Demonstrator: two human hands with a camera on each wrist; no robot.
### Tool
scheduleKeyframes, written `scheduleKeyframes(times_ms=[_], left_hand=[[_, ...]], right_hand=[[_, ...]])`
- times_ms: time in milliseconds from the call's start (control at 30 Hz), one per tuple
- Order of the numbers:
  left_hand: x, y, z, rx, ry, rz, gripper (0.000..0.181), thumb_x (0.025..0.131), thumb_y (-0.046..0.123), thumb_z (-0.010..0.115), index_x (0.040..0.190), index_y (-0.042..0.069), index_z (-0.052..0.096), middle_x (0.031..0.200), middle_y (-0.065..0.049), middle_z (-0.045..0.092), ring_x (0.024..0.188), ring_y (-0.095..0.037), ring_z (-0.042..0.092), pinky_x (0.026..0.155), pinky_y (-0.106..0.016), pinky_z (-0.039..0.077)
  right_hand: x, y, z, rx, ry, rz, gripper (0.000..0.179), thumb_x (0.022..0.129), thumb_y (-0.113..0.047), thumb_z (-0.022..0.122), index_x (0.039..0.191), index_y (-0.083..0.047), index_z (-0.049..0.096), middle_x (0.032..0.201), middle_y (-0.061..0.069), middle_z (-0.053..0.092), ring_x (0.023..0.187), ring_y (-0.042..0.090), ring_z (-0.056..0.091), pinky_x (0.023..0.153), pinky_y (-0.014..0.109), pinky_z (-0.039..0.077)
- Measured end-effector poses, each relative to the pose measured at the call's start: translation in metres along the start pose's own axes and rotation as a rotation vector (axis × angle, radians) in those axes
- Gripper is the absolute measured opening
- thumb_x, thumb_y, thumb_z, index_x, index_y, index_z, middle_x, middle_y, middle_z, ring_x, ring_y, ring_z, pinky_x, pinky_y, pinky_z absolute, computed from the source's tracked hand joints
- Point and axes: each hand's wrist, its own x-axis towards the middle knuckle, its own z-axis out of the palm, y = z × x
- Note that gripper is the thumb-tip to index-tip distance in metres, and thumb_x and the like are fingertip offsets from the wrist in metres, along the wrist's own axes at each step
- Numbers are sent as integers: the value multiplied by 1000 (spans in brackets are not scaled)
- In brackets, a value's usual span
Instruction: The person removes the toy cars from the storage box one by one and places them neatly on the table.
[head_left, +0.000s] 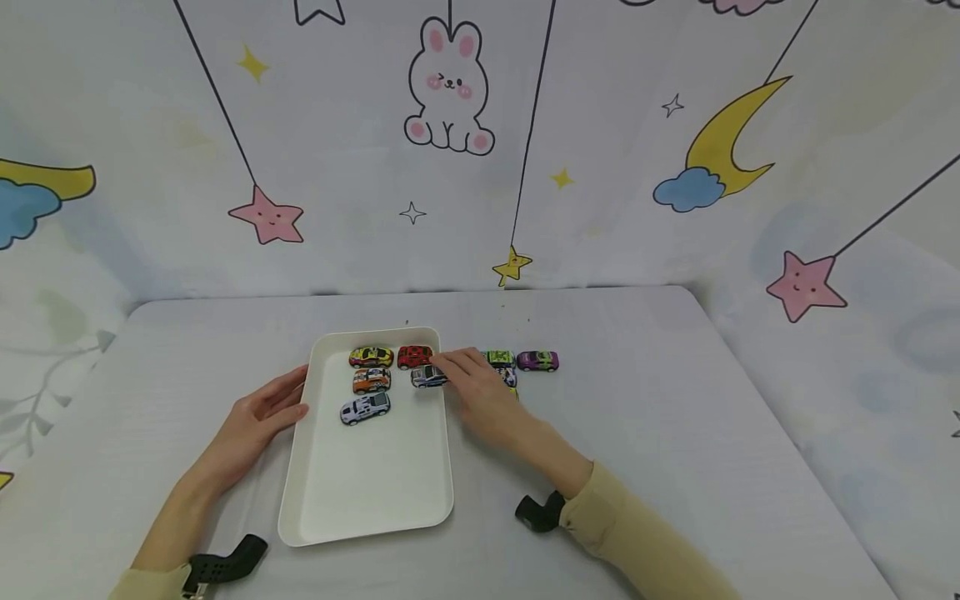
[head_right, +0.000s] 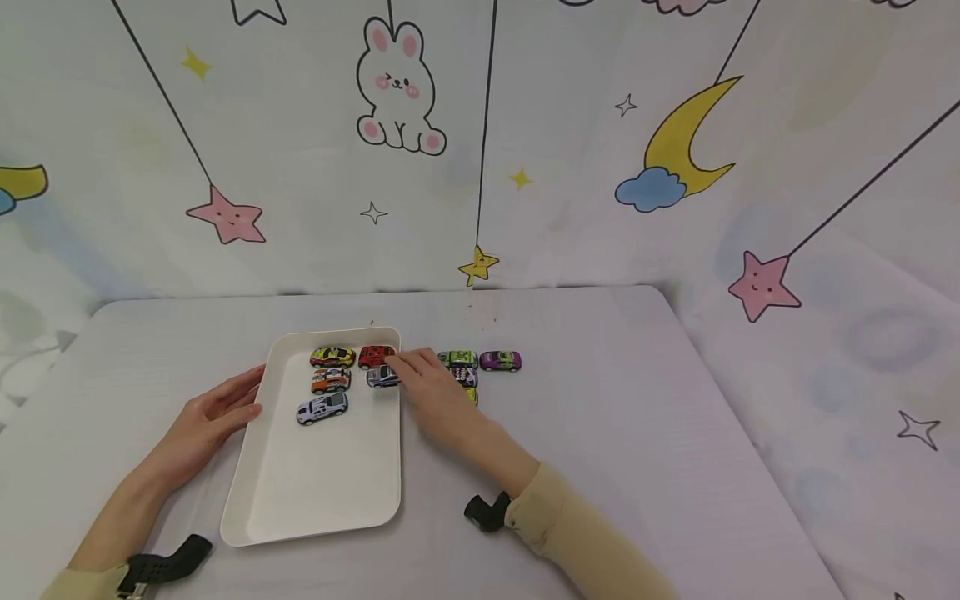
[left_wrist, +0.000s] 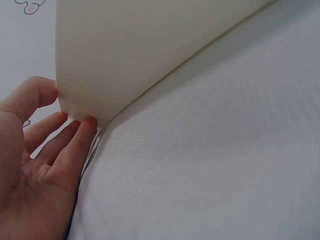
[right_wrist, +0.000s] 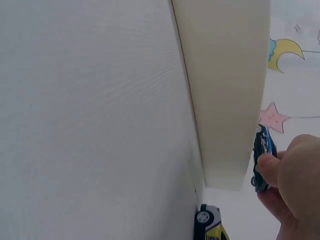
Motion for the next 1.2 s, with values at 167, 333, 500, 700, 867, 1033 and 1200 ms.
scheduleKeyframes(times_ms=[167,333,500,700,867,1033,1200], left_hand=[[0,-2,-1,6,1,-5,65,101,18,62,156,4,31,161,-17,31,129,15,42,97,-7,43],[-1,-2,-1,3,-1,-4,65,101,18,62,156,4,31,161,-17,31,129,15,42,98,-6,43],[0,0,-1,0,-2,-6,65,101,17,62,156,4,31,161,-18,30,130,13,42,98,-7,43],[1,2,2,6,6,5,65,100,17,62,155,2,31,161,-21,30,129,14,42,97,-6,43],[0,3,2,-9,8,-15,64,100,17,63,155,4,32,161,-19,31,131,12,43,97,-7,43],[0,1,1,2,9,-4,65,100,17,62,155,3,32,160,-20,30,130,13,42,97,-6,43],[0,1,1,-1,2,5,65,100,16,62,156,2,31,161,-21,29,131,12,42,97,-6,43]], right_hand=[[-13,15,-1,18,87,-10,39,91,7,64,129,0,62,127,10,64,118,25,57,102,37,51],[-28,29,-4,29,150,-15,38,91,8,65,128,1,62,126,13,64,118,27,57,100,38,52],[-41,43,-7,49,220,-30,39,90,11,65,127,3,62,126,15,64,117,29,57,98,41,52],[-58,63,-9,76,288,-26,39,87,14,65,125,5,64,124,17,64,112,30,59,93,42,53],[-69,77,-13,84,303,1,40,86,16,65,125,4,64,123,16,64,113,30,59,96,42,50],[-81,87,-19,73,309,20,43,85,19,65,125,4,65,123,16,63,114,30,58,96,37,50],[-90,93,-22,55,311,29,44,82,20,66,123,3,66,122,17,63,113,31,59,95,38,50]])
